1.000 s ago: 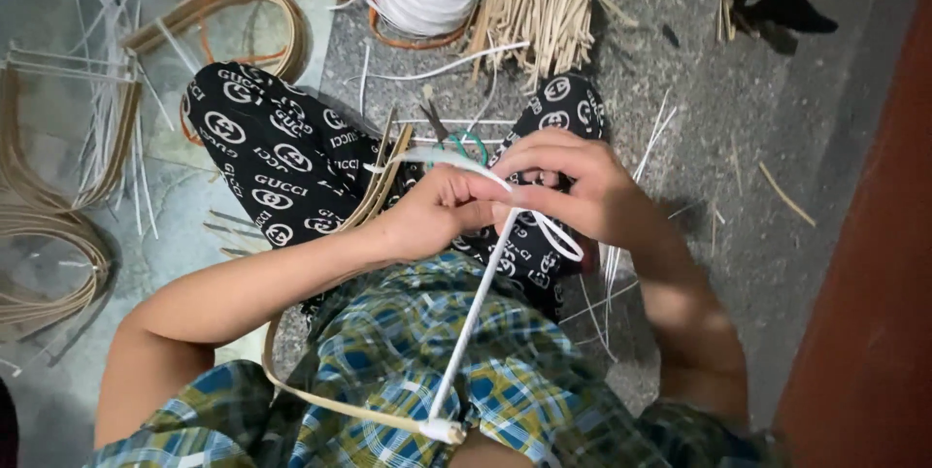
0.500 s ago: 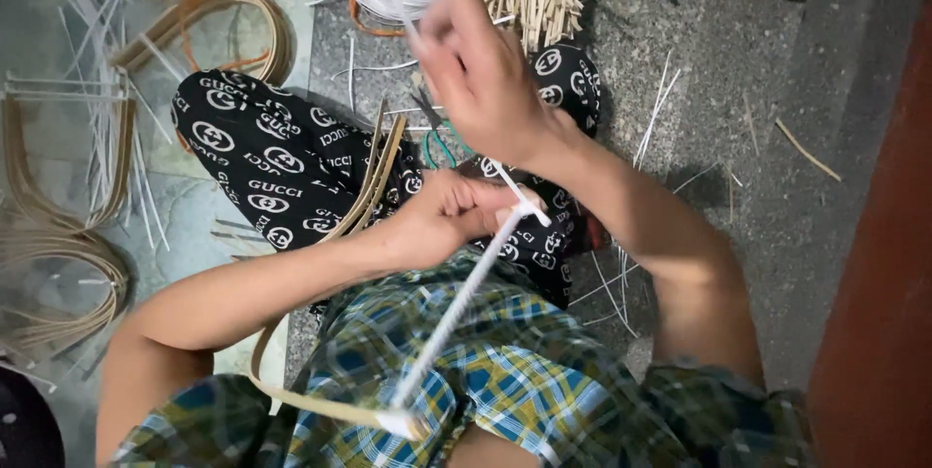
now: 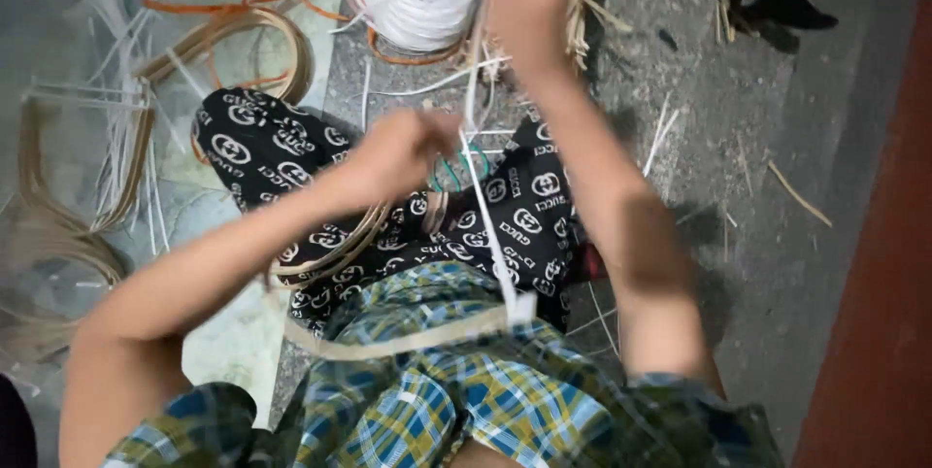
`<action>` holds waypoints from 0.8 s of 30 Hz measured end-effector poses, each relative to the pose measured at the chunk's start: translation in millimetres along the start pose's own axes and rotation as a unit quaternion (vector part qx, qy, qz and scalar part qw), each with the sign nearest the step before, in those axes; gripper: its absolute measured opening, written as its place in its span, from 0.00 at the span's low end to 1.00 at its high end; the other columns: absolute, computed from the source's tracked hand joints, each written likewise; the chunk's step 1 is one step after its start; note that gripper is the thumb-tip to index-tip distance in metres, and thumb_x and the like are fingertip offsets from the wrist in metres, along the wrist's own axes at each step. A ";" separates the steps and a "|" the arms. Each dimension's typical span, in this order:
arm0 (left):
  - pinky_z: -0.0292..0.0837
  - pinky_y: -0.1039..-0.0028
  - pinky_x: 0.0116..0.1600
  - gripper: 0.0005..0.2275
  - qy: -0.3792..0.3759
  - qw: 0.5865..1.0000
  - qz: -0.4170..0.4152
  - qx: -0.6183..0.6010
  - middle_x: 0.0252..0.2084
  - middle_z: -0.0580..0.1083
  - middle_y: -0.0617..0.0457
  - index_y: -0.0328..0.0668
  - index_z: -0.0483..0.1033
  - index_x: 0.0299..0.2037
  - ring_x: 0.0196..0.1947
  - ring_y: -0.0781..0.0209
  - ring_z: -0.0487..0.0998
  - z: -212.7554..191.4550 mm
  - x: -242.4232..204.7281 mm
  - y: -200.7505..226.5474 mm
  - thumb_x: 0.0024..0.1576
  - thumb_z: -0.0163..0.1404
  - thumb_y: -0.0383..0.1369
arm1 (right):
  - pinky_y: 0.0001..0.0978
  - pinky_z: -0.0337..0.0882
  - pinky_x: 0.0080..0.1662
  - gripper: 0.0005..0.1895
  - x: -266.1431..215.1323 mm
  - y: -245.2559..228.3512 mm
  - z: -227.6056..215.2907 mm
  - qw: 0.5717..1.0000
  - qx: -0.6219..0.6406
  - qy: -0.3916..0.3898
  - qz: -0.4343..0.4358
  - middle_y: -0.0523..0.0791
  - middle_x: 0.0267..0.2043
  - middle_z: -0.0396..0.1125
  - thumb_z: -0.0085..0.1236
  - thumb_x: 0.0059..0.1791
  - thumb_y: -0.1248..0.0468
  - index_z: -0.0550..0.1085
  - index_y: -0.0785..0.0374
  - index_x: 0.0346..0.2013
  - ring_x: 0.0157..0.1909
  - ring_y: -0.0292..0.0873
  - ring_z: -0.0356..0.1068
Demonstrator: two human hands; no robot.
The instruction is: Weaving and assembling a bamboo or rattan furniture frame using white plastic strips.
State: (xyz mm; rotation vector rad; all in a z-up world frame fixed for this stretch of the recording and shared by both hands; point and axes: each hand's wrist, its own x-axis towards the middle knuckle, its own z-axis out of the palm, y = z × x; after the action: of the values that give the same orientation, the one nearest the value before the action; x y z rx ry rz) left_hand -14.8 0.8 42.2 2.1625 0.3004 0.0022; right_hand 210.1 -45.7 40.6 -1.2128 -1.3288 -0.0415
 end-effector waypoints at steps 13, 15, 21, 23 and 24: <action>0.62 0.79 0.35 0.06 0.362 0.855 0.015 -0.373 0.30 0.72 0.59 0.40 0.75 0.35 0.29 0.71 0.70 -112.0 -40.9 -25.9 0.66 0.54 0.26 | 0.33 0.71 0.47 0.04 -50.1 -129.7 -27.4 0.910 0.342 -0.038 0.233 0.42 0.28 0.62 0.47 0.61 0.65 0.64 0.61 0.46 0.29 0.40 0.65; 0.61 0.76 0.35 0.06 0.353 0.818 0.075 -0.449 0.32 0.73 0.54 0.37 0.76 0.37 0.28 0.66 0.71 -109.7 -39.3 -50.0 0.68 0.55 0.24 | 0.32 0.70 0.42 0.04 -84.1 -132.4 -3.1 0.910 0.325 -0.064 0.248 0.43 0.31 0.62 0.47 0.59 0.69 0.62 0.61 0.44 0.32 0.39 0.65; 0.54 0.80 0.27 0.06 0.401 0.839 -0.076 -0.360 0.24 0.69 0.62 0.39 0.80 0.33 0.22 0.74 0.64 -93.3 -32.3 -25.0 0.60 0.61 0.31 | 0.41 0.63 0.52 0.03 -158.7 -99.6 31.9 0.964 0.149 -0.189 0.112 0.42 0.40 0.71 0.46 0.58 0.70 0.63 0.61 0.44 0.40 0.39 0.64; 0.60 0.81 0.30 0.06 0.450 0.834 -0.021 -0.318 0.27 0.72 0.64 0.35 0.83 0.43 0.25 0.75 0.67 -86.0 -26.6 -45.6 0.61 0.60 0.31 | 0.47 0.65 0.56 0.05 -167.0 -71.7 32.7 0.980 -0.018 -0.192 0.056 0.48 0.43 0.66 0.51 0.56 0.69 0.66 0.62 0.46 0.49 0.52 0.66; 0.60 0.81 0.30 0.06 0.455 0.833 -0.015 -0.315 0.27 0.72 0.64 0.35 0.83 0.43 0.25 0.75 0.67 -91.7 -29.8 -52.8 0.61 0.60 0.31 | 0.47 0.65 0.56 0.05 -179.4 -52.0 35.4 0.980 -0.017 -0.192 0.047 0.48 0.43 0.66 0.51 0.56 0.69 0.66 0.62 0.46 0.49 0.52 0.66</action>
State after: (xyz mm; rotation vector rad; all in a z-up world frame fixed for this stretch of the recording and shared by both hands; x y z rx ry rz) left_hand -65.4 97.4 55.4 1.3519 0.7501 1.0000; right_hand 93.1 -150.3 -66.8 -1.3569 -1.6064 0.2504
